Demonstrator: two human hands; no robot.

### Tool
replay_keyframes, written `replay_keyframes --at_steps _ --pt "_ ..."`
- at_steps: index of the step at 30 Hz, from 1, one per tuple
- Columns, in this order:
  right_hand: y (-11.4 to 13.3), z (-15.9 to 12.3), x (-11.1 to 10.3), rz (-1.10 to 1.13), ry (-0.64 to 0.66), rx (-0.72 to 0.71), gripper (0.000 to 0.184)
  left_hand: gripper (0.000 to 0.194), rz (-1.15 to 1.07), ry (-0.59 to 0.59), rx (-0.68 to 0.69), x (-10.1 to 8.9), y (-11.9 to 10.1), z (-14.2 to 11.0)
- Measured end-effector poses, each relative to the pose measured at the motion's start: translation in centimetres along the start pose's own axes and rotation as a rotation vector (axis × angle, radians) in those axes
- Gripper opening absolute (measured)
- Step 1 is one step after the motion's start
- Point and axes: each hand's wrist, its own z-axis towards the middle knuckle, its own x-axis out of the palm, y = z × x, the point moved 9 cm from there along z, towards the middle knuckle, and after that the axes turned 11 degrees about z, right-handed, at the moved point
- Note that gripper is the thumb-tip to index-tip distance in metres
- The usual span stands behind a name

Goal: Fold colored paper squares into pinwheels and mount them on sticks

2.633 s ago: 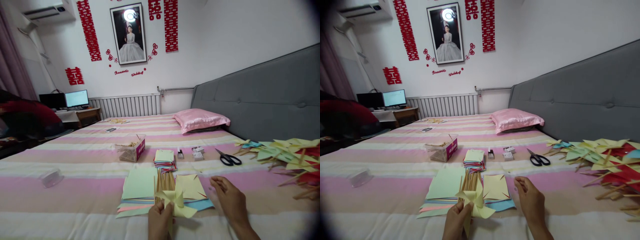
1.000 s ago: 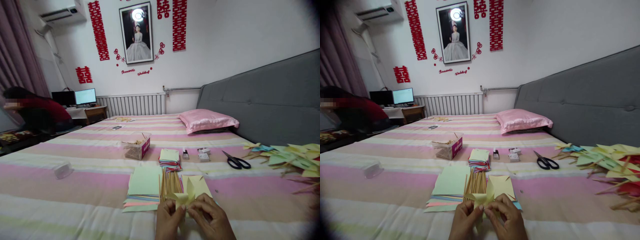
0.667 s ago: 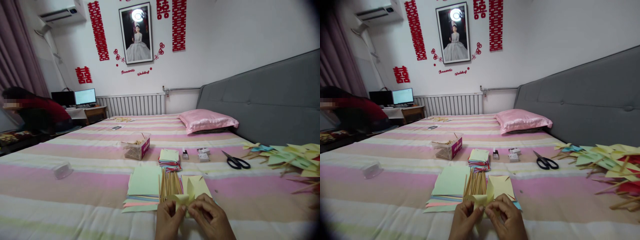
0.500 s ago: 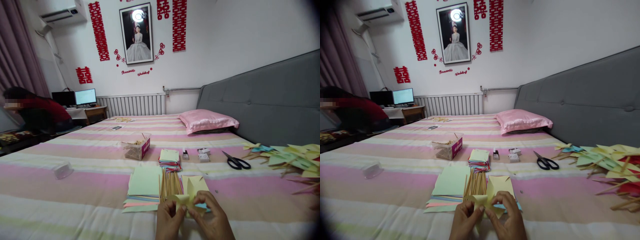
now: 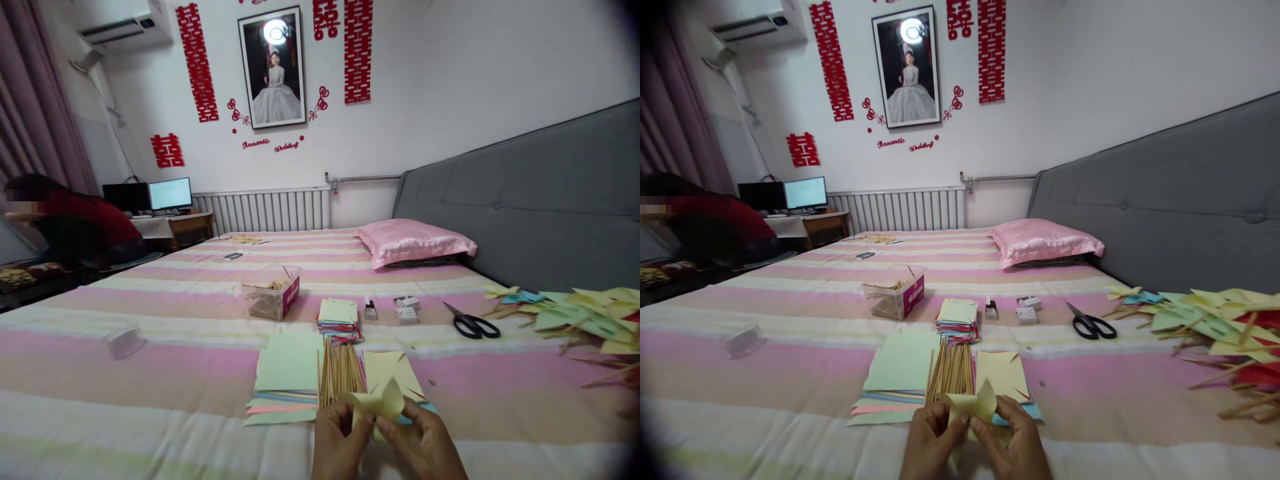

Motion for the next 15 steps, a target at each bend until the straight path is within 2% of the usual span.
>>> replay_keyframes --at_steps 12,15 --pt "-0.66 0.0 -0.29 0.04 -0.048 0.027 0.038 0.038 0.078 -0.003 0.031 -0.15 0.55 0.27" --pt "-0.53 0.06 0.0 0.095 -0.022 0.03 0.036 0.037 0.084 0.002 0.039 -0.17 0.77 0.33"
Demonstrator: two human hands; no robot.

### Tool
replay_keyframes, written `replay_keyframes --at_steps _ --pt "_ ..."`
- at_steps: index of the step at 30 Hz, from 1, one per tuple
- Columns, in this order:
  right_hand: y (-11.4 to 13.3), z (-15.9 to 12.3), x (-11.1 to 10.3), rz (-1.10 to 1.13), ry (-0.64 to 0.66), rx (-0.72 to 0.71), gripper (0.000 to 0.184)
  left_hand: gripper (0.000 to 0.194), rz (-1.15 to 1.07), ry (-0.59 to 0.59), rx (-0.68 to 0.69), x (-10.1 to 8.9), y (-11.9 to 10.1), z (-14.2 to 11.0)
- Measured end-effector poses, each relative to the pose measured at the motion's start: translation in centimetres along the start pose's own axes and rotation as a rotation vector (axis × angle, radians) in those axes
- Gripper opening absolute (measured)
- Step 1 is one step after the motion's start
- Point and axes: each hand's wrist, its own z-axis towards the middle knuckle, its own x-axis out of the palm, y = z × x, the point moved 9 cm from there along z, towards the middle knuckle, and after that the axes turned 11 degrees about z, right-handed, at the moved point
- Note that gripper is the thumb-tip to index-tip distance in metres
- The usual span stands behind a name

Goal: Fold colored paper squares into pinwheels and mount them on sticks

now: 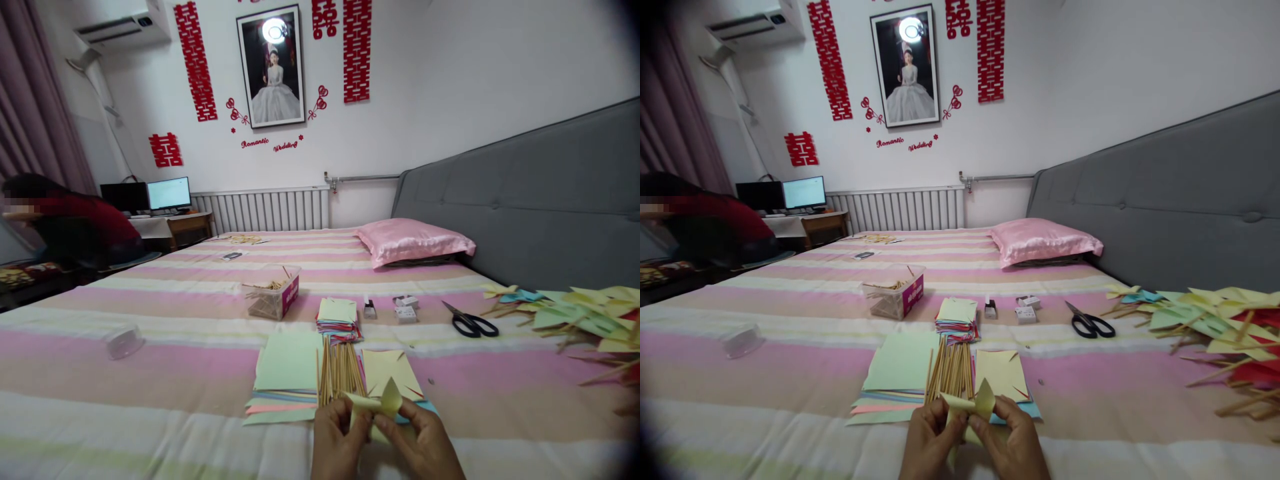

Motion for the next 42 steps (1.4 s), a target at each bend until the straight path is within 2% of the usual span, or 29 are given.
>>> replay_keyframes --at_steps 8,17,26,33,35,37,39,42 --pt "0.6 -0.1 0.6 0.144 0.006 0.079 0.031 0.036 0.008 0.024 0.001 0.1 0.2 0.0" --pt "-0.1 0.0 0.6 0.221 -0.016 0.144 0.038 0.036 -0.012 0.122 -0.035 0.9 -0.6 -0.3" --pt "-1.1 -0.1 0.9 0.382 0.019 0.245 0.035 0.03 -0.016 0.096 -0.066 1.1 -0.5 -0.4" --pt "-1.0 0.1 0.4 0.307 0.072 0.214 0.029 0.028 -0.045 0.101 -0.003 1.3 -1.3 -0.6" --pt "-0.9 0.2 0.1 0.352 0.049 0.204 0.028 0.031 -0.044 0.075 0.004 0.7 -1.5 -0.4" --pt "-1.1 0.3 -0.5 0.453 -0.009 0.239 0.028 0.034 -0.002 -0.001 -0.022 -0.7 -1.5 -0.1" --pt "-1.6 0.3 -1.0 0.583 -0.085 0.305 0.028 0.035 0.076 -0.112 -0.052 -2.8 -1.4 0.2" --pt "-1.8 0.2 -1.4 0.74 -0.161 0.386 0.026 0.032 0.334 -0.352 -0.052 -6.1 -2.1 -0.1"
